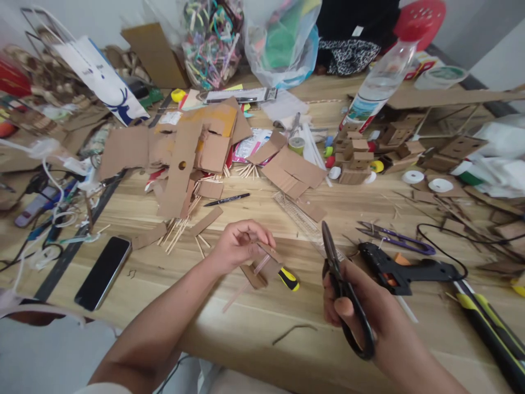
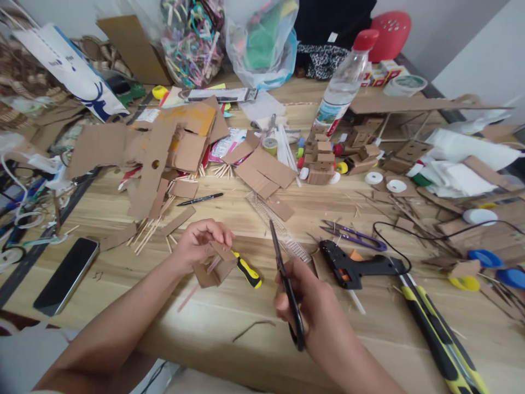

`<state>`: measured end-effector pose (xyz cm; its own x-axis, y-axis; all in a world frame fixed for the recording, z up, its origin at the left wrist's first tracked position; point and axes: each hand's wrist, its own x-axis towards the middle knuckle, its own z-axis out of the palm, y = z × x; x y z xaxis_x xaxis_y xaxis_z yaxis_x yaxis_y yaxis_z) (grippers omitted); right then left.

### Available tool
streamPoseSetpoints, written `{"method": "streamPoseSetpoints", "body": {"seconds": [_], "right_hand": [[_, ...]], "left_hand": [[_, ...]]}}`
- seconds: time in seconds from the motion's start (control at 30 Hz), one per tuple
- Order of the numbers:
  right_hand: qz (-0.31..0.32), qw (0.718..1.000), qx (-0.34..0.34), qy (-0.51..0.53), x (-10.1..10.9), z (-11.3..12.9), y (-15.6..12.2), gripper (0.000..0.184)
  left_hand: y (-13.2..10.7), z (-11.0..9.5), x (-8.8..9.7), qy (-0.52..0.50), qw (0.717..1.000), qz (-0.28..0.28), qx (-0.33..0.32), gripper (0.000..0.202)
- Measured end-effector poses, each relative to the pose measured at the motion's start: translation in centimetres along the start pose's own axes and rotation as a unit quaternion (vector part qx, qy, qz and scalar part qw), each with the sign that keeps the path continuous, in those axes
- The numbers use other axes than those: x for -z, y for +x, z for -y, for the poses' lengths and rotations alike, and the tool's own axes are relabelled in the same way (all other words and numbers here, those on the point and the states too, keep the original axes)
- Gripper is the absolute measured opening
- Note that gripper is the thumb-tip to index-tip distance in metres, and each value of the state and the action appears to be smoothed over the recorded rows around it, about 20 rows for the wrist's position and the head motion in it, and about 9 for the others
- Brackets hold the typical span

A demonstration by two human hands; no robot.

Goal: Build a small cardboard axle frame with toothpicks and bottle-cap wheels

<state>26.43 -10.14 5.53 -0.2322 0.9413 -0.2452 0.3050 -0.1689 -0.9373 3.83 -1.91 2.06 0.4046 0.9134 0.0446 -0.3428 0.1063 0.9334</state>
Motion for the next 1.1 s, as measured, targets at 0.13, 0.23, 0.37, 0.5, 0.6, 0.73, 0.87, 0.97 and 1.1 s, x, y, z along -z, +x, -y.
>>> {"method": "streamPoseSetpoints", "body": {"seconds": [0.13,0.23,0.37,0.5,0.6,0.73,0.87,0.97,1.1], "right_hand": [[-0.019,0.999,0.03,0.039,-0.9,-0.6,-0.1,0.055],[-0.045,0.995,0.045,0.07,-1.4,-1.6,0.2,0.053],[-0.094,0.99,0.053,0.094,-1.5,-2.2,1.1,0.045],[-0.126,0.987,0.016,0.093,-2.6,-1.1,2.1,0.047],[-0.114,0.99,0.002,0.08,-3.8,-0.1,2.7,0.049],[-0.13,0.99,0.003,0.052,-4.3,0.2,2.9,0.049],[-0.144,0.988,-0.008,0.049,-3.4,0.4,2.4,0.046],[-0.133,0.989,-0.024,0.064,-2.6,1.0,2.1,0.046],[-0.122,0.99,-0.037,0.061,-1.8,1.7,2.1,0.051]], "left_hand": [[0.2,0.1,-0.2,0.033,0.985,-0.161,-0.056,0.037],[0.5,0.4,0.0,0.059,0.956,-0.27,-0.104,0.036],[0.6,0.8,0.3,0.116,0.934,-0.308,-0.137,0.029],[0.0,1.1,0.0,0.219,0.91,-0.292,-0.196,0.018],[-0.5,1.2,-0.3,0.287,0.891,-0.268,-0.228,0.012],[-0.8,1.0,-0.3,0.326,0.886,-0.227,-0.239,0.012],[-0.5,0.7,0.2,0.208,0.953,-0.146,-0.163,0.018],[-0.2,0.8,0.5,0.026,0.997,-0.061,-0.045,0.048],[-0.4,1.4,-0.3,-0.091,0.993,-0.008,0.068,0.08]]}}
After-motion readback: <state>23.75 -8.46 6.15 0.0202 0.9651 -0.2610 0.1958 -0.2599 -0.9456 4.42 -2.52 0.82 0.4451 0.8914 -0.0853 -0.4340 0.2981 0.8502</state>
